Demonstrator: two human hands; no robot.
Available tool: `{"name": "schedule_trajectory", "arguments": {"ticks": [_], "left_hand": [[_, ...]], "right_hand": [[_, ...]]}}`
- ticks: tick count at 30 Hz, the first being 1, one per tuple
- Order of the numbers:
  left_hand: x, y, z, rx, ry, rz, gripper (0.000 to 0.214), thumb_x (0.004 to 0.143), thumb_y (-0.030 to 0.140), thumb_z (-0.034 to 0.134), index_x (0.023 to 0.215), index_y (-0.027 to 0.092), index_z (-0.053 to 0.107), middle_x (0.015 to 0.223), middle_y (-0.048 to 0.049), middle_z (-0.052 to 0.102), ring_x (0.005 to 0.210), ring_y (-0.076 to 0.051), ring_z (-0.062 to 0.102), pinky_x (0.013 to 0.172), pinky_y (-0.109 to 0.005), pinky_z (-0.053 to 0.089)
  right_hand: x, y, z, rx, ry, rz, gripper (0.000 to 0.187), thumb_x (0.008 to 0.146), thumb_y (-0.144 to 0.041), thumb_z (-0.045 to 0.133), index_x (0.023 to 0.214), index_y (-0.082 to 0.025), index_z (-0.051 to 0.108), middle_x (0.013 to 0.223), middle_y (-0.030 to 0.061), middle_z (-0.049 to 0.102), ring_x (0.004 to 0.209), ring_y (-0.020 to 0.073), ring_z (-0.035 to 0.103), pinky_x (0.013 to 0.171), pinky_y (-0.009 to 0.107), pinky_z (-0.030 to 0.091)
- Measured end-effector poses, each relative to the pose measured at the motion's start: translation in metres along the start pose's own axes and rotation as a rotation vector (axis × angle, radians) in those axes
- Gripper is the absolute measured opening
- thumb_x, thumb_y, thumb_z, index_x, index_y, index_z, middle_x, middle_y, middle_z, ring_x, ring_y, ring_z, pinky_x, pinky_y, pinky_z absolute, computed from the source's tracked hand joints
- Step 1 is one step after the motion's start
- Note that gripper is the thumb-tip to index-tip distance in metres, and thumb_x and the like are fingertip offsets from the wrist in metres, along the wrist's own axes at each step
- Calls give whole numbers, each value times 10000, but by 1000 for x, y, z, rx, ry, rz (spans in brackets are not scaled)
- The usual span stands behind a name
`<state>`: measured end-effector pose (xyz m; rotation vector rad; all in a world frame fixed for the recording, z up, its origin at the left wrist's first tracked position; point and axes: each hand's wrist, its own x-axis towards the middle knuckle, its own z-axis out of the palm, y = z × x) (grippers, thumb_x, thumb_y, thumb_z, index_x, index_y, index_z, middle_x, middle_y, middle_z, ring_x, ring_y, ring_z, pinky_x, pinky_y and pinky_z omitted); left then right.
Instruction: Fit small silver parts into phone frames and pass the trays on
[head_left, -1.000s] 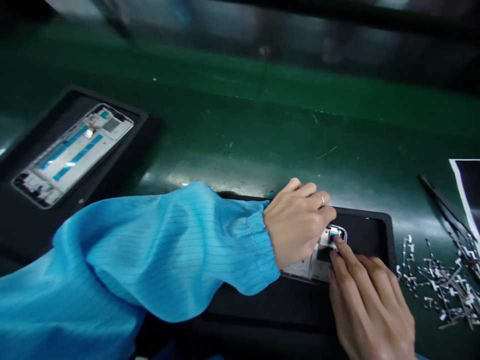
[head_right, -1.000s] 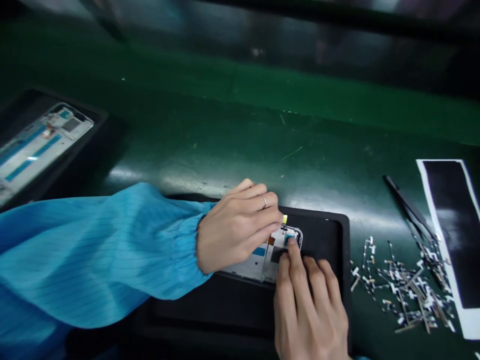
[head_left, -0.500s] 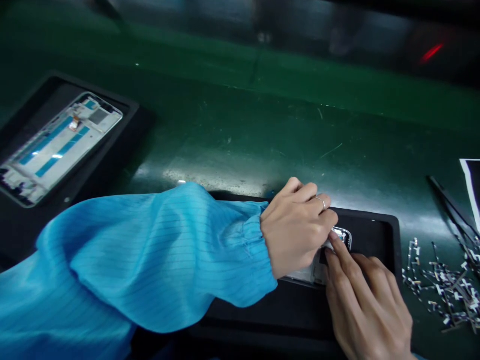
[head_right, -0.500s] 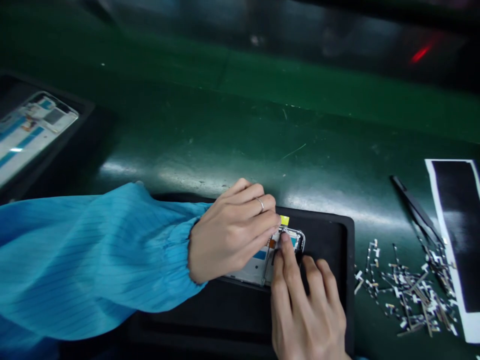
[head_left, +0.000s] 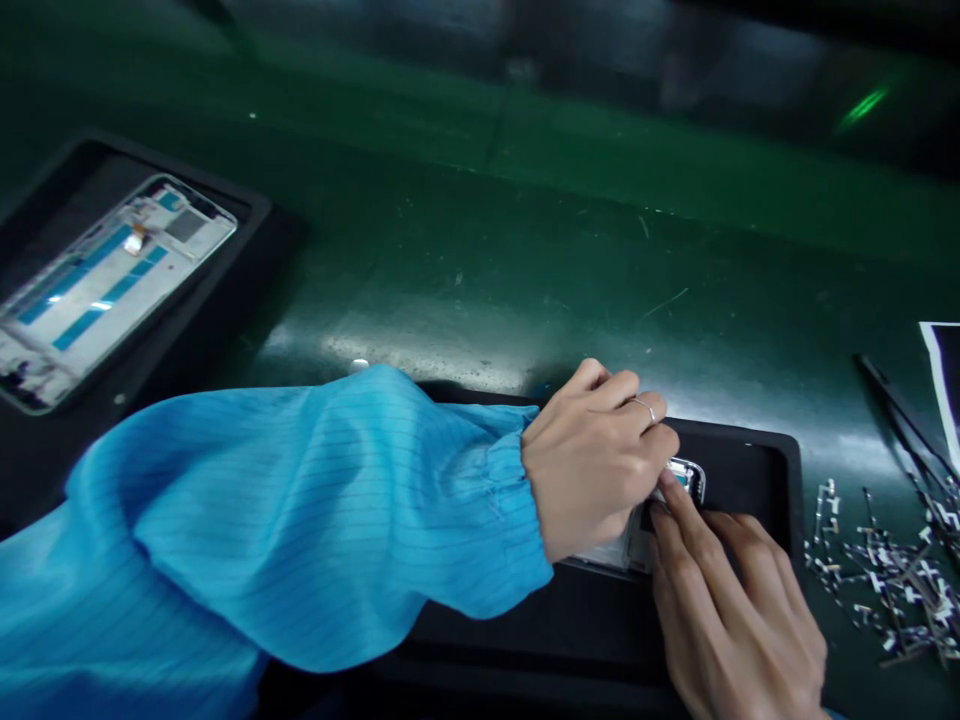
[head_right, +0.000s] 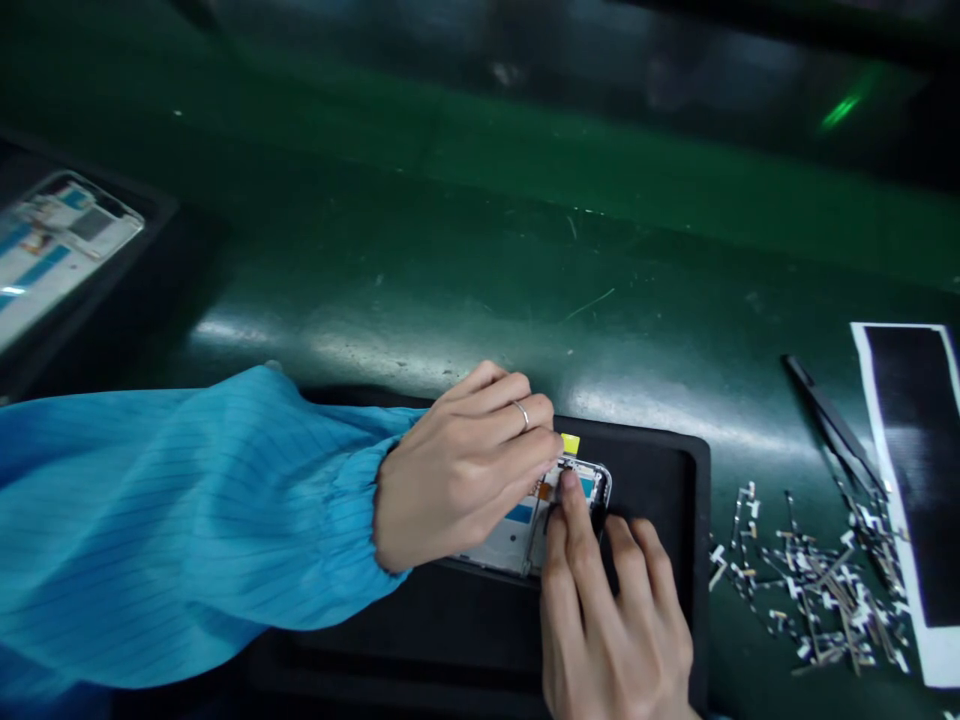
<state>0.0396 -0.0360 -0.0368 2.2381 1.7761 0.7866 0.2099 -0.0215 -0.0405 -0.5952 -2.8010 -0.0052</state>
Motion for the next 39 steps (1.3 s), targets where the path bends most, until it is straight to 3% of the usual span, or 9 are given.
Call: {"name": "schedule_trajectory", "arguments": {"ticks": [18,32,39], "left_hand": [[0,2,-1,4,-12,-14,184,767,99,383,624,109,499,673,-51,479,628,-149,341,604,-306,274],[-1,4,0,43,-17,-9,128,685,45,414,610,110,495,654,-51,460,634,-157,354,617,-311,283],[-1,4,1,55,-12,3,87,648,43,446,615,105,498,652,-48,458,638,-158,359,618,-314,289]], "right_hand": [[3,-2,1,-3,20,17,295,746,-68,342,974,-82,529,1052,93,542,802,221,502,717,374,408],[1,2,-2,48,-40,-24,381,715,-30,350,1076,-59,470,1121,114,491,913,225,492,818,388,396],[3,2,-3,9,-24,-21,343,729,-32,349,1039,-55,494,1097,118,508,910,218,504,813,375,407]]}}
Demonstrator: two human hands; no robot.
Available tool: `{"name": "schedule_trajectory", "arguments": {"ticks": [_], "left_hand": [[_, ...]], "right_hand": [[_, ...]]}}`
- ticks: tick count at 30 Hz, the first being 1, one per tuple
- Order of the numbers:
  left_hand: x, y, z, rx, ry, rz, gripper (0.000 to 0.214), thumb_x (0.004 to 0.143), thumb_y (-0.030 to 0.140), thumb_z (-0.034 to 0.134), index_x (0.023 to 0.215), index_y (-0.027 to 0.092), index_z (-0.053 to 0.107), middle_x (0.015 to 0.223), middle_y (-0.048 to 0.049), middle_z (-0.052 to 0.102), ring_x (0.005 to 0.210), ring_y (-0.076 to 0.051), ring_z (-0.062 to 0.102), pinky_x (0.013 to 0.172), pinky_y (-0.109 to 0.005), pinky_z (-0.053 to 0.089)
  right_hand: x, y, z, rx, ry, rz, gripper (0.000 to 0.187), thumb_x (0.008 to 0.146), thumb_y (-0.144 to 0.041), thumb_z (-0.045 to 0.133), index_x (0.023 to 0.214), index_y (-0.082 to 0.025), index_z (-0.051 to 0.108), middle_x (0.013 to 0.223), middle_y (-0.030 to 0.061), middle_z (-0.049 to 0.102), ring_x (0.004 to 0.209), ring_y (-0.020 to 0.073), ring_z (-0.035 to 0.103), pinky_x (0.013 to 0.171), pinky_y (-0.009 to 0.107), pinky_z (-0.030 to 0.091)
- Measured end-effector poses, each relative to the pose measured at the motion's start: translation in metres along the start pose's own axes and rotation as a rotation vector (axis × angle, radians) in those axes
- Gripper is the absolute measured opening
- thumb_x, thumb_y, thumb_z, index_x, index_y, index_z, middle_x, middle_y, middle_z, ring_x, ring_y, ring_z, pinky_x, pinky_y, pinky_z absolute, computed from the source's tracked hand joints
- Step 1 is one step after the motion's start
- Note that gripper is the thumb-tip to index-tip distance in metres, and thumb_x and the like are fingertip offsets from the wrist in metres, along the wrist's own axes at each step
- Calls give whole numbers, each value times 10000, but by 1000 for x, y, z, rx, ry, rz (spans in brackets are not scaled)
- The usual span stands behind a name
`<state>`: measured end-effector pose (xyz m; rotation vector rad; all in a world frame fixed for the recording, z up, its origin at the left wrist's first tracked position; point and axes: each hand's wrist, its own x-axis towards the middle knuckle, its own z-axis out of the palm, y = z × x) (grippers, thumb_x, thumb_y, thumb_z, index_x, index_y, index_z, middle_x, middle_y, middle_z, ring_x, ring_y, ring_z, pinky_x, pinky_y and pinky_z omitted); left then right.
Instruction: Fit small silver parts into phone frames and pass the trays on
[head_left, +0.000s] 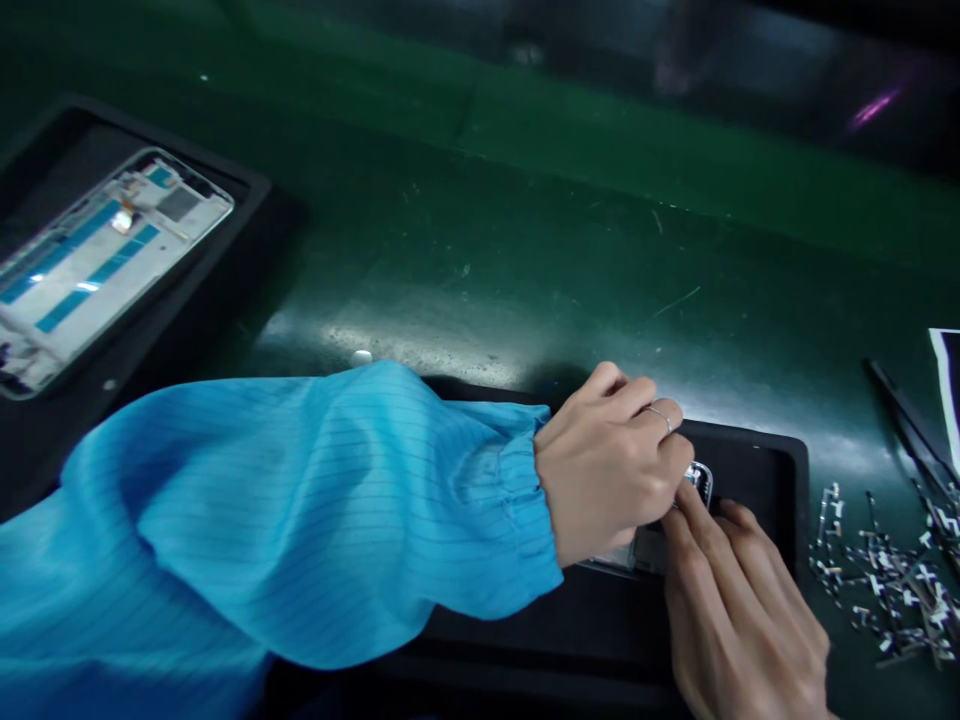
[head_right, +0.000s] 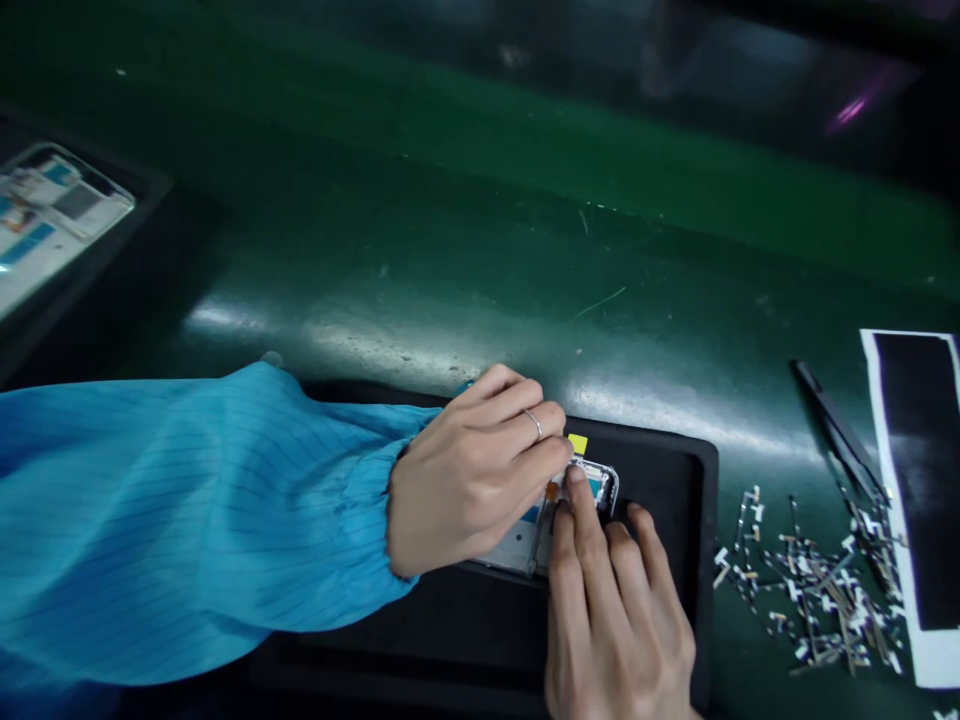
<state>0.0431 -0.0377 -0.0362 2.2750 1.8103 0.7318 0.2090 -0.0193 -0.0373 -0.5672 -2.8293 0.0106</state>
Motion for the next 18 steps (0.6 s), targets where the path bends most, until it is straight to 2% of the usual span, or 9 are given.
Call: {"name": "schedule_trajectory", "arguments": {"ticks": [6,13,18], "left_hand": [[0,-1,0,9,8,20,99,664,47,430,618,107,495,640,-48,458,628,-158,362,606,-315,287],[0,4,1,94,25,40,213,776,53,352,639,124,499,616,-40,486,575,-149,409,582,-301,310],[0,-1,-3,131,139,156,212,775,61,381,629,136,515,569,-20,493,521,-135,387,555,-292,327]], "right_hand": [[2,-2,0,111,39,26,327,712,0,371,1014,-39,490,1053,151,528,896,205,518,807,376,421],[3,-6,1,61,34,68,293,719,3,356,966,-47,505,917,132,576,794,187,523,776,381,425],[2,-4,1,74,36,53,287,716,-5,360,961,-57,501,865,124,579,783,179,512,784,383,418]]}}
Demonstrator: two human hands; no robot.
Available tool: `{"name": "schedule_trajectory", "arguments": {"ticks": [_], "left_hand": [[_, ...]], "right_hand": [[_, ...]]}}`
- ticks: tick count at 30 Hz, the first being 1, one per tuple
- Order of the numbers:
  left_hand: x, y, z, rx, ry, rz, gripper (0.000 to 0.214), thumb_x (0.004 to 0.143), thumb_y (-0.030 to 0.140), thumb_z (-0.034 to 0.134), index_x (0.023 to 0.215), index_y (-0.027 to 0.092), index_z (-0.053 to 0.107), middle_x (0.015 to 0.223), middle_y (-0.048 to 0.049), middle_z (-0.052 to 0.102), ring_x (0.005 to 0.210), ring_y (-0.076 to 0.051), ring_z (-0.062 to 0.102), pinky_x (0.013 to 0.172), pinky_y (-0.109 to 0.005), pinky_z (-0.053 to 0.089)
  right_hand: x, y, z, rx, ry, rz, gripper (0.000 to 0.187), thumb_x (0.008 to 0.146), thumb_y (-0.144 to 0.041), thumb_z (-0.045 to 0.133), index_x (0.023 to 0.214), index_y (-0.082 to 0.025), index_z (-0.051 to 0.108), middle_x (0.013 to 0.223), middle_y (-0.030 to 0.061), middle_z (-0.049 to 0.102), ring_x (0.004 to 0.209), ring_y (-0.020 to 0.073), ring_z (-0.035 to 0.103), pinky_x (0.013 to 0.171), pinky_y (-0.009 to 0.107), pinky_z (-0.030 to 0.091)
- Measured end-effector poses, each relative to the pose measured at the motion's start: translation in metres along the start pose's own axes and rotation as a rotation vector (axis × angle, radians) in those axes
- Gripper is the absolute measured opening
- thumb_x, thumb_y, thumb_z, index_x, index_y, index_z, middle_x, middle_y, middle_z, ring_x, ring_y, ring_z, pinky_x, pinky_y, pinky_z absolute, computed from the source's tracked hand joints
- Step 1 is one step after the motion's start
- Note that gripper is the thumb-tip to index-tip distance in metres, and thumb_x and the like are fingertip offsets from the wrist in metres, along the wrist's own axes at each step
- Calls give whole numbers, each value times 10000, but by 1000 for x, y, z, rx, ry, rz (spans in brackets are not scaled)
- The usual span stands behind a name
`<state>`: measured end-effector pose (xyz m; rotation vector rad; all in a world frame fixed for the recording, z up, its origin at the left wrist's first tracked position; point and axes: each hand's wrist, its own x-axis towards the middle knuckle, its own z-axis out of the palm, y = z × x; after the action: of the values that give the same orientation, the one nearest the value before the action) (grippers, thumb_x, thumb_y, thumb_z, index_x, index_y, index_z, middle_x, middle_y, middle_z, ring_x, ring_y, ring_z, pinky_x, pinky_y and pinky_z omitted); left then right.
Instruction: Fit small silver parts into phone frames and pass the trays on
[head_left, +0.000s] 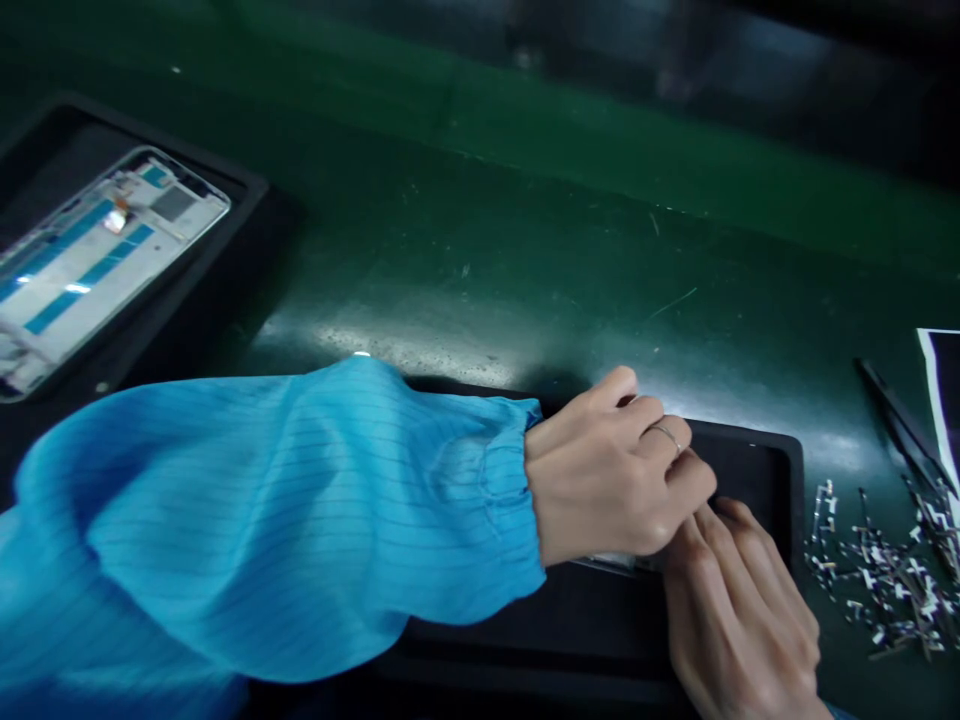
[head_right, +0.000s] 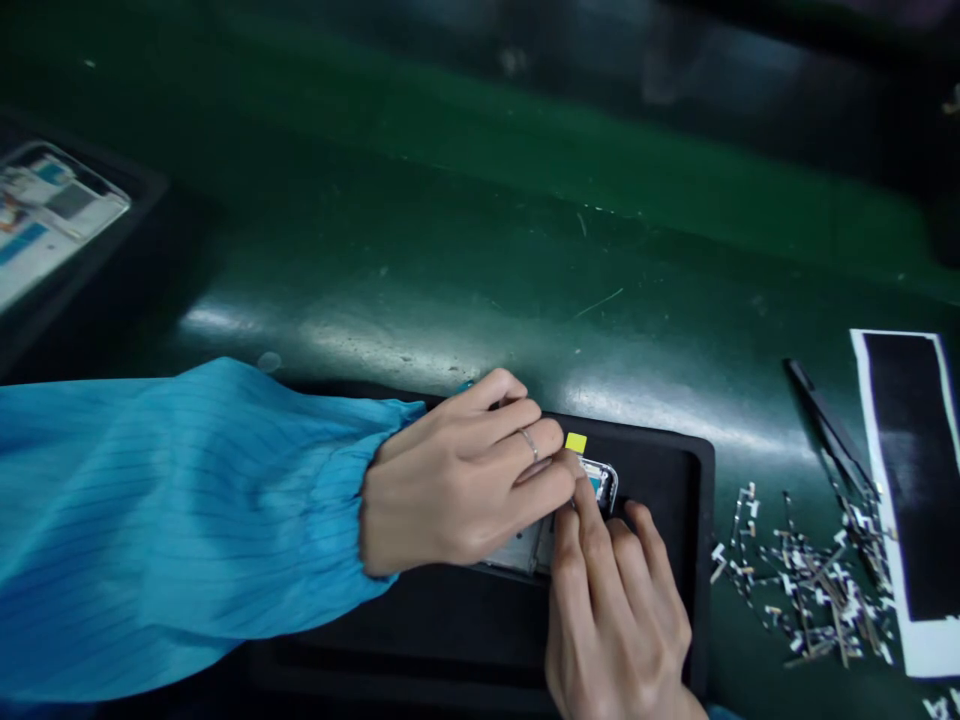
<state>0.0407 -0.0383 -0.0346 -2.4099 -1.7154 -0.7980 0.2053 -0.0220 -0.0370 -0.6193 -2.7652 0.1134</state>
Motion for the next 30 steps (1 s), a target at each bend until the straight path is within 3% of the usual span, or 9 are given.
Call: {"name": "schedule_trajectory", "arguments": {"ticks": [5,14,24,30], "left_hand": [[-3,-3,-3,-32,27,46,255,791,67,349,626,129,535,636,-31,523,592,-143,376,635,-319,341],[-5,-6,0,-160,-88,-183,184,745,77,364,601,118,472,683,-53,461,611,-148,320,545,-302,253],[-5,-9,-4,-218,-120,-186,202,743,43,364,581,125,454,670,-28,462,661,-146,318,593,-310,247],[-1,-14,-14,-182,-261,-161,168,738,63,427,612,130,515,663,-30,493,684,-160,349,614,-313,240]], "right_hand": [[1,1,1,1,15,-9,288,716,-8,376,973,-41,499,973,152,559,790,183,518,779,382,421],[1,0,3,19,22,1,314,729,-5,372,1018,-45,489,1057,144,528,874,203,527,794,383,415],[0,0,6,-35,-5,-17,367,734,-16,347,1079,-60,462,1109,120,497,816,203,518,755,390,410],[1,1,3,-128,-52,-56,373,742,-23,349,1101,-54,447,1120,119,488,770,193,504,743,391,406]]}}
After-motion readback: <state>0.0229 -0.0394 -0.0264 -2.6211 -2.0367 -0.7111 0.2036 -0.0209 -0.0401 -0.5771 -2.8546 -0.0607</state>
